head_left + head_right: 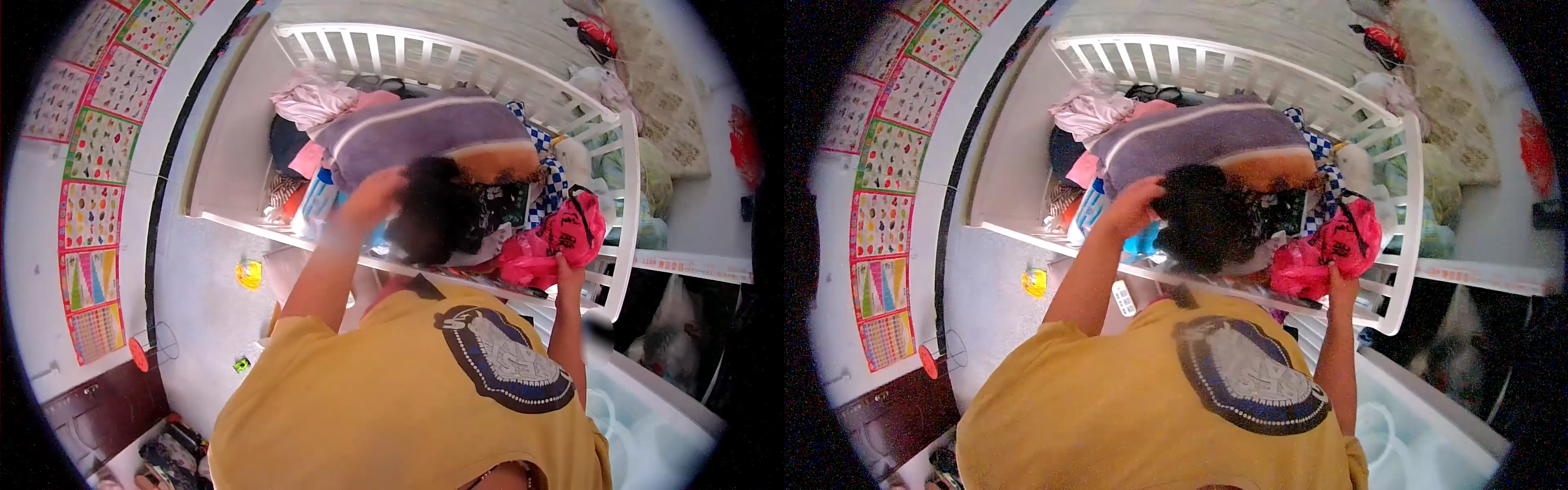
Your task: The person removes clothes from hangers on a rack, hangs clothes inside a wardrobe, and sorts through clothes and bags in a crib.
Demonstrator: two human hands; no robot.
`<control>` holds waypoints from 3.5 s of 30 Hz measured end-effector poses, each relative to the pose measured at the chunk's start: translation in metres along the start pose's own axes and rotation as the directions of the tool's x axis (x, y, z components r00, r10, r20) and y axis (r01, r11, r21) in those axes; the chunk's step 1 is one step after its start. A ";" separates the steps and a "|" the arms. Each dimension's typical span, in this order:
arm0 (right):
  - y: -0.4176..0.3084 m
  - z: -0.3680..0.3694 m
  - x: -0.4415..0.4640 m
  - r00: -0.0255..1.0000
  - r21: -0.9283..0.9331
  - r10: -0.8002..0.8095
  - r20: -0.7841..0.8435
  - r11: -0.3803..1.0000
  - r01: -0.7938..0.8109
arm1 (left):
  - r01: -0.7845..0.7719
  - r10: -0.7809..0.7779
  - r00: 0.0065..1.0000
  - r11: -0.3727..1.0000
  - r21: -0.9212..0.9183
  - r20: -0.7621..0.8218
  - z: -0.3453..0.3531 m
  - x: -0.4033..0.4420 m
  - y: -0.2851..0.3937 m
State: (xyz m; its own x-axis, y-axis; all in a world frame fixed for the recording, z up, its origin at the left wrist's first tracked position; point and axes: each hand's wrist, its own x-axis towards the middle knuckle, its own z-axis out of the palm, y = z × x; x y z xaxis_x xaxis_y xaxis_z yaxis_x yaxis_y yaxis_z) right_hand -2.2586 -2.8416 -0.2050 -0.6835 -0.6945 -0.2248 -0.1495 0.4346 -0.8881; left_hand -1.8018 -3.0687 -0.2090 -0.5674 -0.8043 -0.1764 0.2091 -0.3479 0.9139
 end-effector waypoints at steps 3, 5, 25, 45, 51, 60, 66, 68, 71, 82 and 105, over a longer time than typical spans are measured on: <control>0.024 0.003 0.027 0.999 -0.064 -0.014 0.049 0.998 0.018 | -0.109 0.086 0.994 0.846 -0.522 -0.068 0.001 -0.045 0.108; 0.019 0.013 0.024 0.999 -0.021 0.008 0.052 1.000 -0.007 | -0.376 0.212 0.910 0.783 -0.495 -0.357 -0.033 -0.068 0.139; 0.030 0.066 0.008 0.992 0.006 -0.067 0.105 0.998 0.067 | 0.527 0.532 0.272 0.615 0.586 -0.802 -0.374 -0.217 0.021; -0.054 0.171 -0.080 0.740 -0.075 -0.390 0.548 0.858 0.508 | 0.194 -0.294 0.904 0.929 0.315 0.310 0.131 -0.017 0.002; -0.054 0.108 -0.049 0.989 -0.379 -0.122 0.084 0.914 0.145 | 0.137 -0.325 0.930 0.737 0.662 0.169 0.156 0.037 0.005; 0.060 -0.009 -0.047 0.957 0.213 0.247 -0.155 0.954 -0.212 | 0.301 0.218 0.946 -0.319 0.899 -0.240 -0.020 0.136 -0.081; 0.035 -0.005 -0.056 0.928 0.507 0.339 -0.157 0.834 -0.219 | 0.188 0.250 0.953 -0.036 0.982 -0.173 -0.030 0.144 -0.027; 0.040 -0.006 -0.047 0.927 0.418 0.356 -0.118 0.865 -0.279 | 0.176 0.361 0.914 0.065 0.982 -0.187 -0.037 0.138 0.017; 0.071 -0.010 -0.031 0.946 0.236 0.309 -0.101 0.931 -0.279 | 0.315 0.519 0.806 0.032 0.949 -0.285 -0.103 0.123 0.056; 0.036 0.025 -0.007 0.976 0.069 0.217 -0.014 0.974 -0.215 | 0.655 0.757 0.485 0.018 0.755 -0.438 -0.168 -0.007 0.156; -0.053 0.148 0.001 0.680 0.125 0.288 0.674 0.863 -0.490 | 0.421 0.114 0.609 0.792 0.442 -0.785 -0.054 -0.032 -0.014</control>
State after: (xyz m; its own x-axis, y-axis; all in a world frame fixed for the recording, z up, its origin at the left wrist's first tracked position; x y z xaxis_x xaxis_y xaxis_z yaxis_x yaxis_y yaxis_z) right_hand -2.1459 -2.9502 -0.2169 -0.0260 -0.7339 -0.6788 0.2952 0.6431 -0.7066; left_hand -1.7437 -3.0643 -0.2359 0.3037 -0.9076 -0.2899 -0.4254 -0.4014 0.8111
